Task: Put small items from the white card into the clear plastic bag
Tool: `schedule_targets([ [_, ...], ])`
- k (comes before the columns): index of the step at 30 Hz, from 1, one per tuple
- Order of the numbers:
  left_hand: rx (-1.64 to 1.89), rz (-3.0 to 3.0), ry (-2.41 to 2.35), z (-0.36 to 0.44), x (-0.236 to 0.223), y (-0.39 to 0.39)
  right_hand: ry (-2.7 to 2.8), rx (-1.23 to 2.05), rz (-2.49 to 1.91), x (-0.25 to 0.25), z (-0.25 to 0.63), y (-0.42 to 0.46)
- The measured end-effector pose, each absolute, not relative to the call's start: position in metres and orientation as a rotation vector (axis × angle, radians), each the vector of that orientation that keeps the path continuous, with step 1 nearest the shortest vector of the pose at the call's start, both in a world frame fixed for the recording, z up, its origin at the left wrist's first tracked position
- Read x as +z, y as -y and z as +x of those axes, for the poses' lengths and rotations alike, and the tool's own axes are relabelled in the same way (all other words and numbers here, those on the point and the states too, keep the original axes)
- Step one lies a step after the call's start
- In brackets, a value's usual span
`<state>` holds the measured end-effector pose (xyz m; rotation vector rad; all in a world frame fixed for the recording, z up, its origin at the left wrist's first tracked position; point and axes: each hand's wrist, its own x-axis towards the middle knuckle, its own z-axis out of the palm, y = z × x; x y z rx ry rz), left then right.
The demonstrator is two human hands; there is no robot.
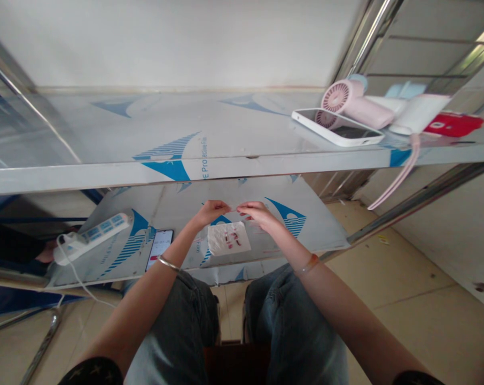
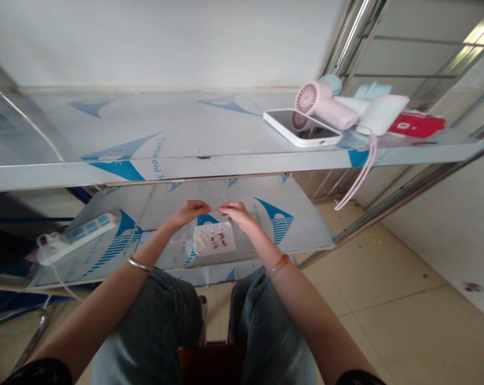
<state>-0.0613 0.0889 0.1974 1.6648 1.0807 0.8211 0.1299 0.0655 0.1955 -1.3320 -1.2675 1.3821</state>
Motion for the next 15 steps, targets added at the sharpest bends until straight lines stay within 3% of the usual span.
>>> schedule_targets([
  [15,0.741,1.782,-1.228,-0.052,0.196,-0.080,1.412,1.348,-1.333,0.198,0.118,-0.056],
])
